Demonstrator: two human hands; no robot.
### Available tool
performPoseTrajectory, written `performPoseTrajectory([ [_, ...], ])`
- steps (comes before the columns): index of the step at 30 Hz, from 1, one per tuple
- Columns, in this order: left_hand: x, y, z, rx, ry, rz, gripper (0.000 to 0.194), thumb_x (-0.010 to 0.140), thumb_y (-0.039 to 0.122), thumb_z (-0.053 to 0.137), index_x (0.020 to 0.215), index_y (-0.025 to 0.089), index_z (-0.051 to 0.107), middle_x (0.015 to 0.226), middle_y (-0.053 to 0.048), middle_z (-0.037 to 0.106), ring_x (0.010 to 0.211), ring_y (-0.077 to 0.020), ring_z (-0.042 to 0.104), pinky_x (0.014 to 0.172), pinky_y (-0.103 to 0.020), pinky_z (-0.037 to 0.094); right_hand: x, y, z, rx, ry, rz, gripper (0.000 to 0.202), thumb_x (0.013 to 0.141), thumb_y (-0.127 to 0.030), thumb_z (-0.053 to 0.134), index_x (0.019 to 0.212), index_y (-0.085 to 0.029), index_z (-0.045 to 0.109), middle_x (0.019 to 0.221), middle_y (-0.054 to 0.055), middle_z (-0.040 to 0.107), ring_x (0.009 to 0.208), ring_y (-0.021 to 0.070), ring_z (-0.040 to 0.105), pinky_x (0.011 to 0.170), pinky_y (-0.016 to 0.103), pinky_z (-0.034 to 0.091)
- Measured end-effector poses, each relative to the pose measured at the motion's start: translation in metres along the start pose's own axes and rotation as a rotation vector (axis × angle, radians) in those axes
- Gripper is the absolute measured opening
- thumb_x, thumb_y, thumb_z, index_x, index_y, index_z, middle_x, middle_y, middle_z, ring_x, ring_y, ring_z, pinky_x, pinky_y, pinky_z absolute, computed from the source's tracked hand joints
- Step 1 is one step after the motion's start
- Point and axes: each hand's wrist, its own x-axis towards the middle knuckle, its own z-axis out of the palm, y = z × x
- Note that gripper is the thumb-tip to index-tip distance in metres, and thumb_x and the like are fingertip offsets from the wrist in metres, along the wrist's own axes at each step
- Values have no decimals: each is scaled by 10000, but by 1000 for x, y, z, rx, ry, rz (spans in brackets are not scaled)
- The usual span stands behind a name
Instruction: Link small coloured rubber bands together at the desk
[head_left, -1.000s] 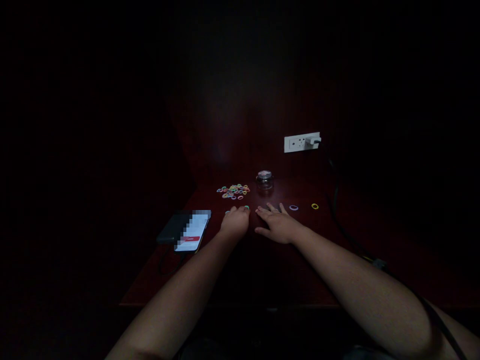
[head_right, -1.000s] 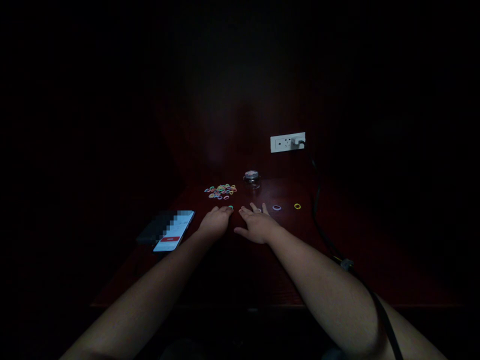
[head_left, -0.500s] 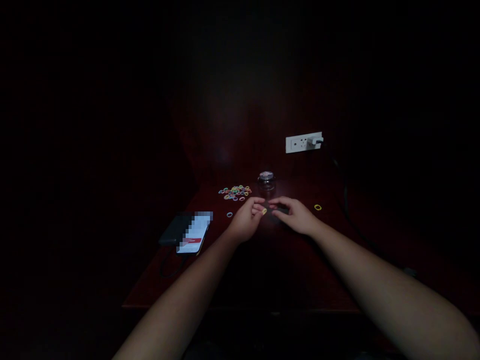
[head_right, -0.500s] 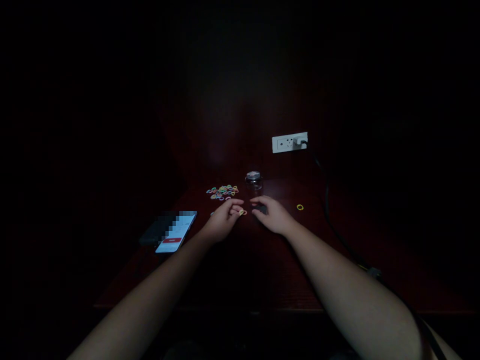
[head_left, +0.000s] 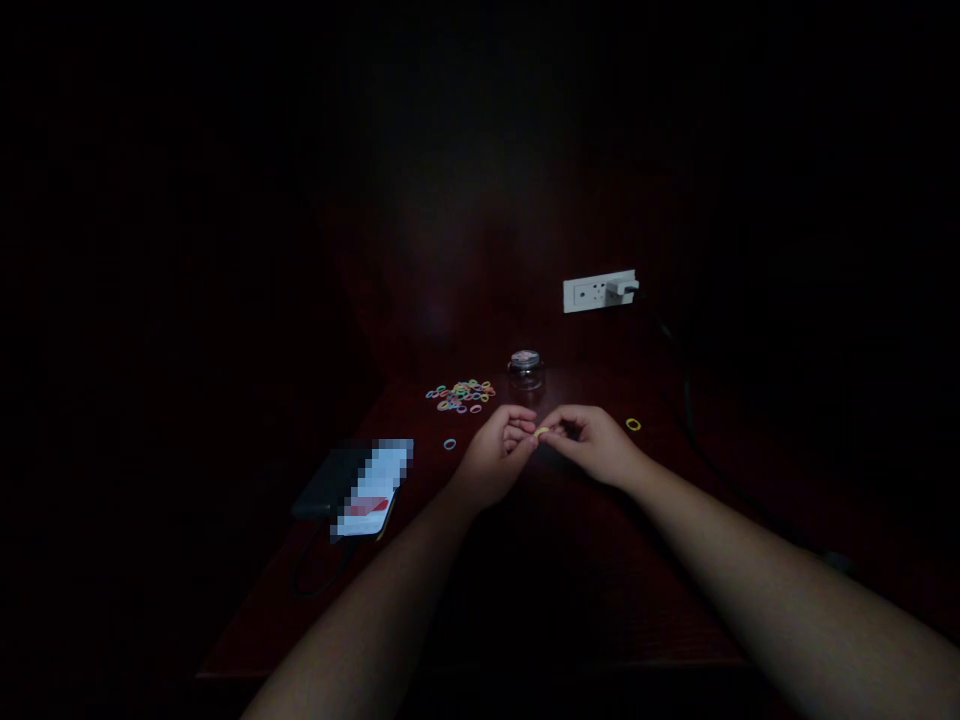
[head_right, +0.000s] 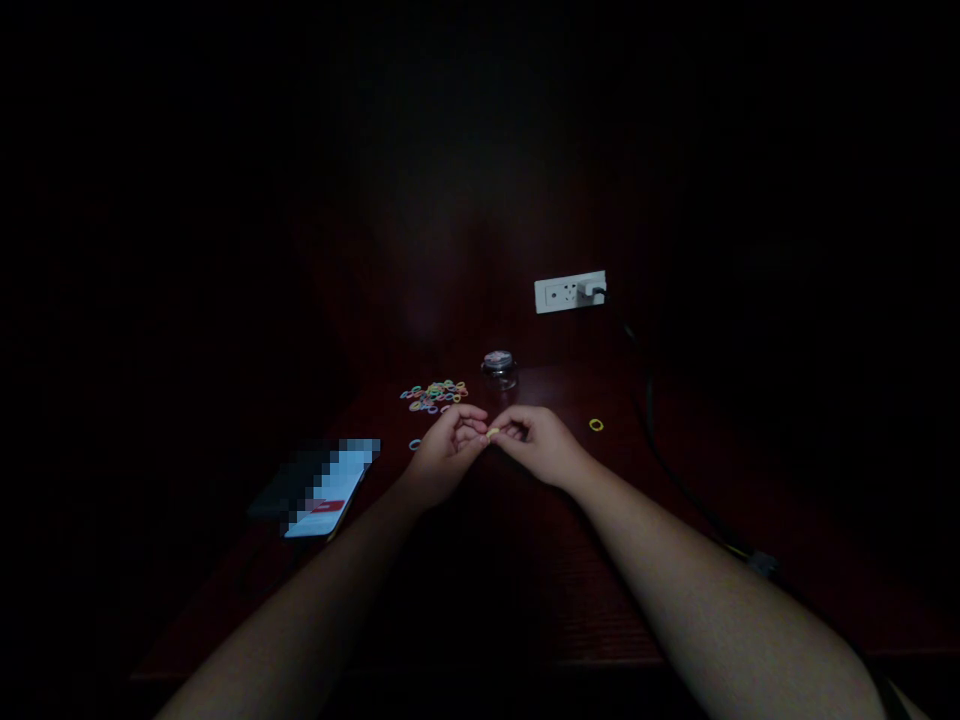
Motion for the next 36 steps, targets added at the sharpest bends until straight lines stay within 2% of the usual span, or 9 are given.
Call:
performPoseTrajectory([
  [5,-1,1,-4,98,-27,-19,291,766,194,603,1044,126,551,912,-70,621,795,-106,578,715,-229,470,0,5,3,40,28,45,230,747,-368,618,756,-142,660,663,28,638,597,124,543,560,248,437],
  [11,-3,1,-5,224,-14,-15,203,779,264,597,944,149,620,877,-52,649,783,-122,589,657,-222,459,-2,7,4,22,8,64,226,748,-368,623,744,-144,660,666,35,644,608,131,550,559,246,433],
  [21,-3,0,-6,283,-15,-32,191,794,342,573,822,153,580,758,-16,629,671,-104,560,587,-207,422,-4,-1,3,-140,-13,40,187,776,-316,589,738,-143,650,644,25,614,593,126,526,549,238,410],
  [27,-4,1,-5,198,9,-13,112,815,269,529,837,159,522,785,-18,641,685,-102,562,601,-207,414,-4,-2,4,-181,-18,-2,167,799,-293,564,745,-150,632,668,22,606,614,124,521,568,237,406],
  [36,-3,1,-3,19,33,-77,135,765,242,587,806,145,502,742,-27,639,641,-94,563,576,-196,399,-6,-9,5,-104,-6,-50,82,807,-220,539,807,-159,594,716,18,596,654,122,520,599,237,405],
])
